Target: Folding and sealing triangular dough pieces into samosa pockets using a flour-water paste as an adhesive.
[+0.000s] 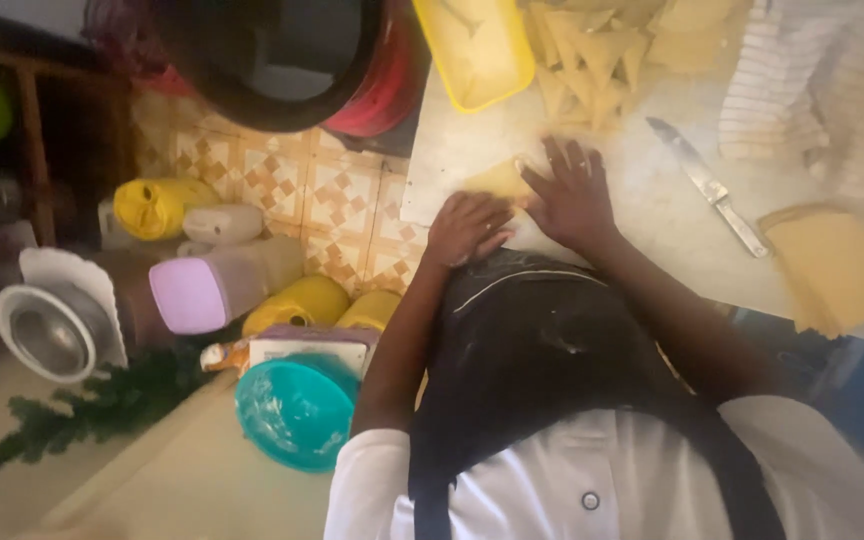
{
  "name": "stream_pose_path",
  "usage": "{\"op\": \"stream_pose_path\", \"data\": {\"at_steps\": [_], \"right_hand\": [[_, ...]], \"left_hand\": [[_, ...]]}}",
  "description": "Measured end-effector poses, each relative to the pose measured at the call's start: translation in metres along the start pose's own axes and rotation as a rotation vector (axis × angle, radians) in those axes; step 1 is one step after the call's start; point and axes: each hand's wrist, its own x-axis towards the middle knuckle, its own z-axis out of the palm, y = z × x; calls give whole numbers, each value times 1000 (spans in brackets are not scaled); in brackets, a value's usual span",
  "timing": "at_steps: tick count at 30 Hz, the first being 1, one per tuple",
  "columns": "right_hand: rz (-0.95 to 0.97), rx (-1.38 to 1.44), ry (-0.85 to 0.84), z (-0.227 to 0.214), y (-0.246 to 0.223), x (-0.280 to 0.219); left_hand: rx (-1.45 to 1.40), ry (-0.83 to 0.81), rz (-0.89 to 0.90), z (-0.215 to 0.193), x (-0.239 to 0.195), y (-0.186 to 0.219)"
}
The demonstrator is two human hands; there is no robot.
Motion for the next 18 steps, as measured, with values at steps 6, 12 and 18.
{"op": "stream_pose_path", "data": {"at_steps": [6, 12, 18], "right_hand": [[-74, 13, -68, 4, 34, -67], [-44, 33, 36, -14, 11, -20], [-98, 52, 59, -4, 23, 8]], "left_hand": [[-10, 7, 8, 1, 1, -2], [40, 25, 12, 8, -3, -2], [93, -83, -80, 1, 2, 7]]}}
